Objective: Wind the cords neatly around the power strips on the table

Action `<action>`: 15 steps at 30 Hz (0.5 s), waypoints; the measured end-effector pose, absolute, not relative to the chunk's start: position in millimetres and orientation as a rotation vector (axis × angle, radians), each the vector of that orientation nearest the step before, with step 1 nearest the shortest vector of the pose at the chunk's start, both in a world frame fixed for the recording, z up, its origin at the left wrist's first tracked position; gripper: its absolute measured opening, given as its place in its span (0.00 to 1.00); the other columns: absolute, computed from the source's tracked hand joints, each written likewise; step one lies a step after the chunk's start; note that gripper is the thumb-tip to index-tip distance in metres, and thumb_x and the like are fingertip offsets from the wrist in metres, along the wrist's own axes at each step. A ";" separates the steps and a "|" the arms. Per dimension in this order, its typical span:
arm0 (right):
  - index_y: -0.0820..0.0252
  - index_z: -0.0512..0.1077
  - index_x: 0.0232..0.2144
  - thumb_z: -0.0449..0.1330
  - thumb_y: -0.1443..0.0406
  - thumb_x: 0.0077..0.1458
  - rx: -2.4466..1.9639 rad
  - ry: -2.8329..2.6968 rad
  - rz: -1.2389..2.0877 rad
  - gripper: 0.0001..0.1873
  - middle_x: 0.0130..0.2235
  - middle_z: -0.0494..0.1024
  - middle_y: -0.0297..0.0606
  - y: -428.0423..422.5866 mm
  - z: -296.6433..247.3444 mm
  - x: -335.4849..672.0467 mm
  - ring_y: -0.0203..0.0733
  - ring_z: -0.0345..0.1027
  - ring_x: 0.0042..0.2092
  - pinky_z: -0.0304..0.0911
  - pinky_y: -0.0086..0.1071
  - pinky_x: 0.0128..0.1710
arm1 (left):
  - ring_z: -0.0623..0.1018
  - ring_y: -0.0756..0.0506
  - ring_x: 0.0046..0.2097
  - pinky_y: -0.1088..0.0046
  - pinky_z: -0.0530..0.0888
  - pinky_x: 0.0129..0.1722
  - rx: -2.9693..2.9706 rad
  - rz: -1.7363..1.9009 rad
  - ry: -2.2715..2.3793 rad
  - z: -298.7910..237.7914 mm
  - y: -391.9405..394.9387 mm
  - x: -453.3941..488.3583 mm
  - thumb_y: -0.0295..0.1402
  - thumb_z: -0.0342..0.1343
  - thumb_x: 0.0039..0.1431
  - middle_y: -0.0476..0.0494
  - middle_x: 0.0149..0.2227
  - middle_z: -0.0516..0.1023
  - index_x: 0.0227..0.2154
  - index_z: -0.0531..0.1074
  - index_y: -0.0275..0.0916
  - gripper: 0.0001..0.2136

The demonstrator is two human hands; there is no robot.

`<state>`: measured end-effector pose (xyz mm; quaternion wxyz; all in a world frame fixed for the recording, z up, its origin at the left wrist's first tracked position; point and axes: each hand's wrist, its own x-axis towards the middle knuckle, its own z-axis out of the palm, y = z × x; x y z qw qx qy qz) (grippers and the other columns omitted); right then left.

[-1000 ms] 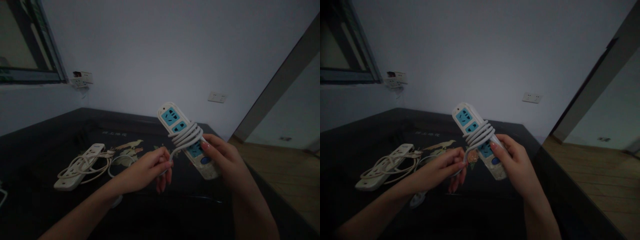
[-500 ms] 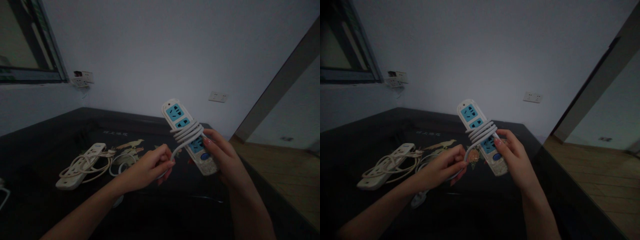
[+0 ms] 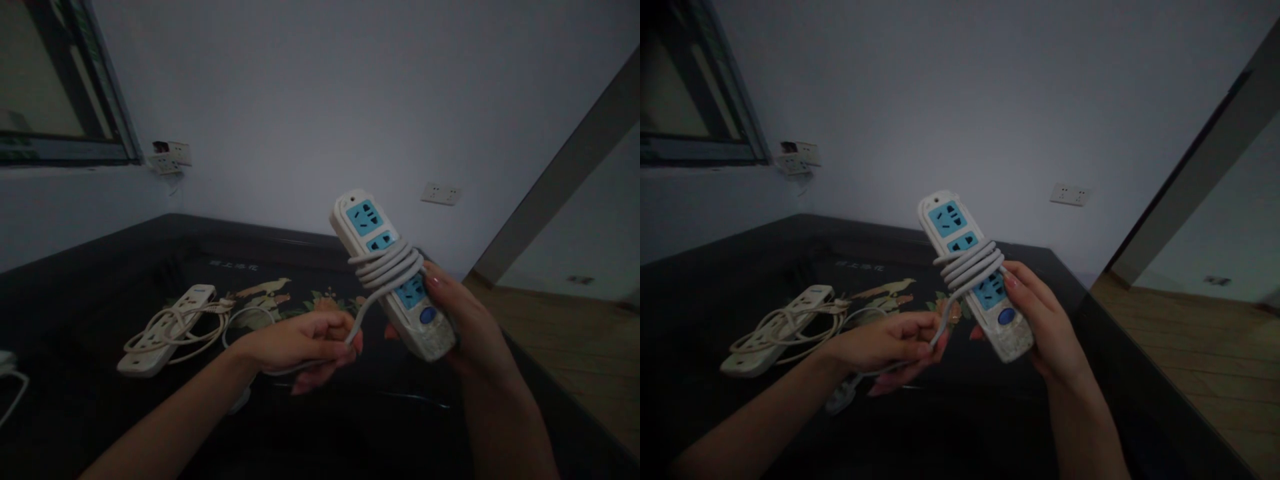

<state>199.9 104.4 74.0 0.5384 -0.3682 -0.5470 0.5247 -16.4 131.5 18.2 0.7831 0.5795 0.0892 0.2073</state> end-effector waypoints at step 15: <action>0.52 0.74 0.41 0.46 0.48 0.59 -0.693 -1.436 1.464 0.23 0.20 0.78 0.39 63.1 81.5 210.8 0.46 0.71 0.17 0.68 0.33 0.13 | 0.77 0.53 0.30 0.81 0.71 0.31 2.472 1.529 0.610 49.6 94.0 -25.1 0.25 0.51 0.62 0.48 0.31 0.79 0.38 0.71 0.37 0.05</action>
